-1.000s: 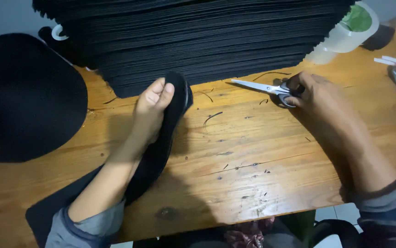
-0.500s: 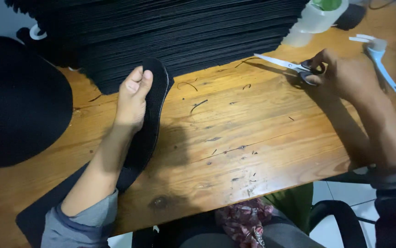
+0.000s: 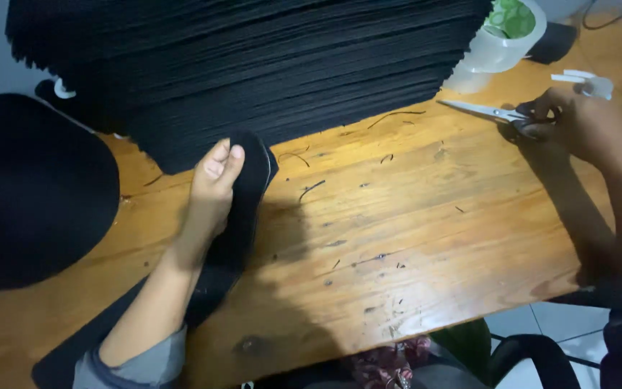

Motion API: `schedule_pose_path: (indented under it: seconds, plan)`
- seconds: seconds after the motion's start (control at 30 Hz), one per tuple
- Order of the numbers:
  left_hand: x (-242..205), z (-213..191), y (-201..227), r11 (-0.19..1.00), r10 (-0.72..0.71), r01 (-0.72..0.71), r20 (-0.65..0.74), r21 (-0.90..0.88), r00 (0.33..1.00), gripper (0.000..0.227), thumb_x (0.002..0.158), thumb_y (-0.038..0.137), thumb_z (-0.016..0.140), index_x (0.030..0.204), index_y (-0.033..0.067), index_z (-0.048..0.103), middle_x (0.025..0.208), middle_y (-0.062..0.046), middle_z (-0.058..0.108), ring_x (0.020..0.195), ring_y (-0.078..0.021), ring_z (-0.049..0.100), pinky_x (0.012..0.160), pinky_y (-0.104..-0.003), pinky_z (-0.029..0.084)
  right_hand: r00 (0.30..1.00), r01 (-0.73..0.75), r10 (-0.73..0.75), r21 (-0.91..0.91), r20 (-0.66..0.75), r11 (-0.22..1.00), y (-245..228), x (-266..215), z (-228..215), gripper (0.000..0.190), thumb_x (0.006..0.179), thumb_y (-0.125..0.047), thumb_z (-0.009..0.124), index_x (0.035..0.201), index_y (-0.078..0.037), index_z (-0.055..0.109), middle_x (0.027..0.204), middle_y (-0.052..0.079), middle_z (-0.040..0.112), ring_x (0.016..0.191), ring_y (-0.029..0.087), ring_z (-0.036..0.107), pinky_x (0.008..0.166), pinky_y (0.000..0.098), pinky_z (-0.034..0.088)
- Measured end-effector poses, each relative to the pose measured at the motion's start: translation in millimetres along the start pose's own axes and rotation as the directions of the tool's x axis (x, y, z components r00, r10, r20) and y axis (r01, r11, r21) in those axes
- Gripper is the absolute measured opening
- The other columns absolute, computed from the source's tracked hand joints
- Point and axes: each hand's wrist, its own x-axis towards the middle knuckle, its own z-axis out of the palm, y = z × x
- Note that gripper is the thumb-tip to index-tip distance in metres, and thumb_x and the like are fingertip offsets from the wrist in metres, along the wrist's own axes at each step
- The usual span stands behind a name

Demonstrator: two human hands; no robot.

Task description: The person uses scissors to cut a small rectangular piece from a larger black fabric sheet on a wooden table. After cutting, the person uses a small blue brush to sweep away the cut fabric scraps from the table surface.

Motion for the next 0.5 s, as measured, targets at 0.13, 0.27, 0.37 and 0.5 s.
schedule_pose_path:
  seconds: [0.13,0.27,0.37,0.5]
  plan:
    - [-3,5,11,0.988,-0.137,0.136,-0.01,-0.073,0.99,0.021,0.106,0.034,0.056,0.11,0.0151,0.064,0.1,0.008,0.064,0.09,-0.0007,0.054,0.084,-0.02,0.041,0.998,0.04,-0.037,0.068,-0.051,0.997,21,10,12,0.028,0.083,-0.025,0.09,0.101,-0.014,0.07,0.089,0.009,0.072,0.077,0.028,0.063,0.063,0.0397,0.044]
    - [-5,7,31,0.975,-0.176,0.172,0.013,0.139,0.984,0.02,0.108,0.034,0.05,0.093,0.021,0.054,0.089,0.012,0.047,0.085,-0.0013,0.042,0.08,-0.024,0.037,0.993,-0.057,0.068,0.113,-0.097,0.992,43,-7,11,0.027,0.095,-0.036,0.083,0.104,-0.015,0.068,0.109,0.004,0.074,0.096,0.026,0.071,0.073,0.0405,0.044]
    - [-5,11,30,0.961,-0.256,0.26,-0.05,0.091,0.965,0.029,0.108,0.032,0.053,0.082,0.0253,0.041,0.081,0.013,0.035,0.076,-0.001,0.034,0.072,-0.023,0.03,0.986,0.165,-0.07,0.823,-0.152,0.544,48,-24,4,0.026,0.096,0.014,0.052,0.111,0.006,0.033,0.12,0.041,0.05,0.072,0.041,0.058,0.016,0.036,0.032]
    - [-3,5,3,0.97,-0.243,0.242,-0.03,-0.033,0.969,0.019,0.106,0.034,0.057,0.093,0.0205,0.057,0.088,0.012,0.05,0.084,-0.0004,0.044,0.079,-0.021,0.037,0.988,-0.006,0.143,0.898,-0.063,0.439,109,27,88,0.023,0.115,-0.004,0.056,0.124,-0.016,0.038,0.134,0.003,0.054,0.124,0.012,0.061,0.089,0.0253,0.053]
